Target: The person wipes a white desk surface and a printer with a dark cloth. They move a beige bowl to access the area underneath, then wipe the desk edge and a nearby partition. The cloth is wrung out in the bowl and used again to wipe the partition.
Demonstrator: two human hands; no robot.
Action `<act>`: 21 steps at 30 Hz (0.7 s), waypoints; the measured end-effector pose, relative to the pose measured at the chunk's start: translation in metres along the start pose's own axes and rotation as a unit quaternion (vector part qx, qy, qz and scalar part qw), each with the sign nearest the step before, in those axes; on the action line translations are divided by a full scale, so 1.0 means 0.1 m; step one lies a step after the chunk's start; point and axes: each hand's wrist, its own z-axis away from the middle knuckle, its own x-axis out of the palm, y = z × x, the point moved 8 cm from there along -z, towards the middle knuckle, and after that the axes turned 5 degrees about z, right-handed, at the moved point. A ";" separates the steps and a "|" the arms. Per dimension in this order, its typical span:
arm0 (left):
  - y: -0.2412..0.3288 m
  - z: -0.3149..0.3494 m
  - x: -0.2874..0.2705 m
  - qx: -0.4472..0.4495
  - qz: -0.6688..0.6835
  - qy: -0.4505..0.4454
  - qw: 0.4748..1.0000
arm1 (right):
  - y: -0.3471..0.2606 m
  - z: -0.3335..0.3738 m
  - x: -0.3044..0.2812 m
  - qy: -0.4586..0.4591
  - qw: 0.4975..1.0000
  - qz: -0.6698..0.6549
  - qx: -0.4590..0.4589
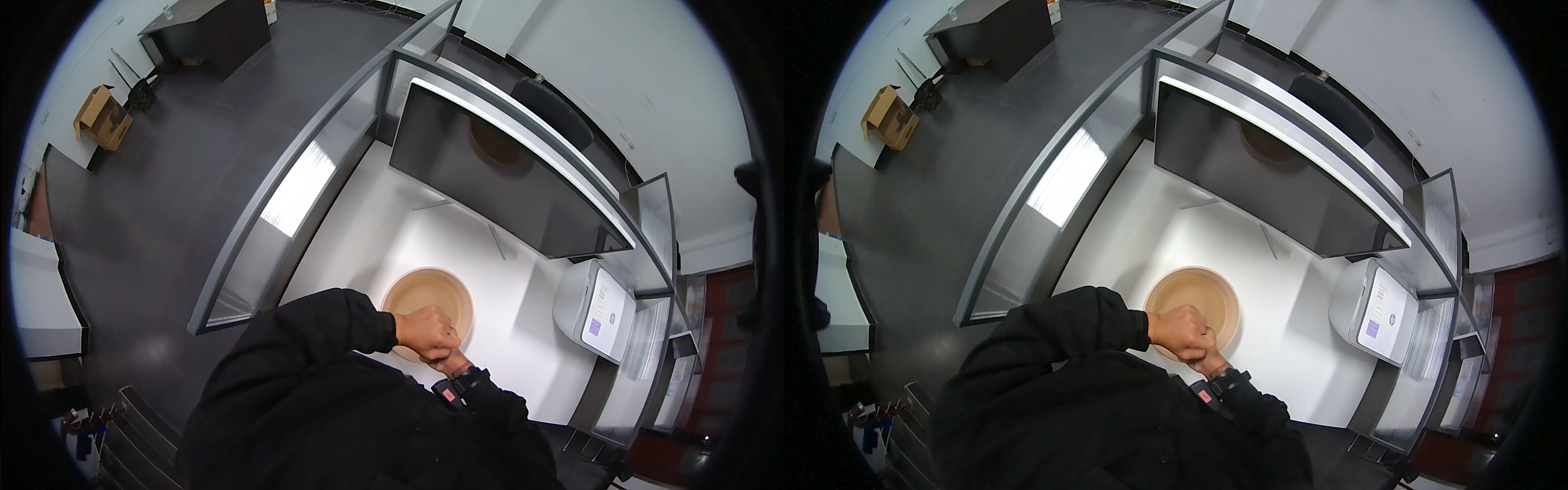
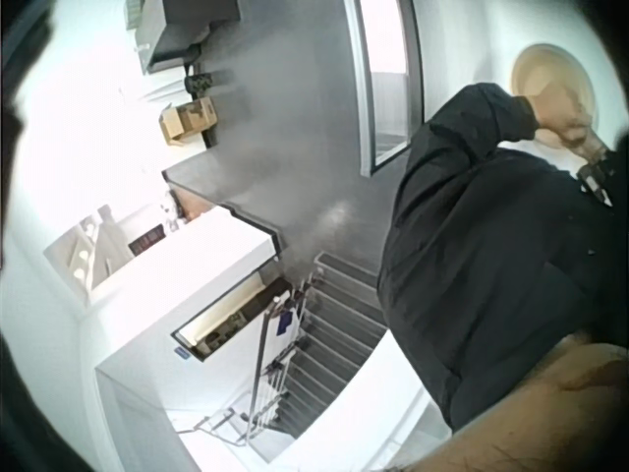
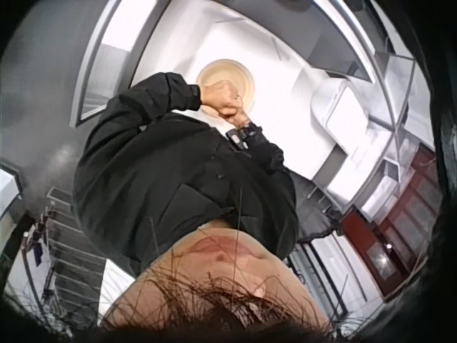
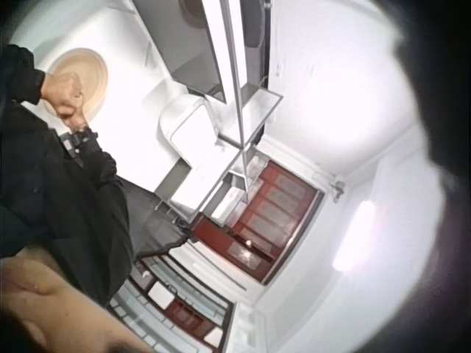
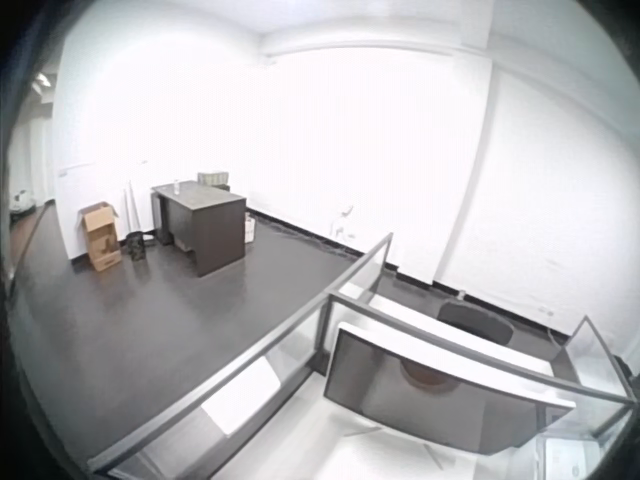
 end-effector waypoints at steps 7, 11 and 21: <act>-0.08 0.09 -0.03 -0.048 0.019 0.018 0.999 | -0.11 -0.07 -0.02 0.044 0.993 0.070 -0.087; -0.33 0.24 -0.03 -0.192 0.051 0.046 0.979 | -0.33 -0.12 -0.07 0.062 0.989 0.088 -0.101; -0.78 0.77 0.16 -0.521 0.157 0.003 0.839 | -0.83 0.01 0.02 0.182 0.916 0.271 -0.233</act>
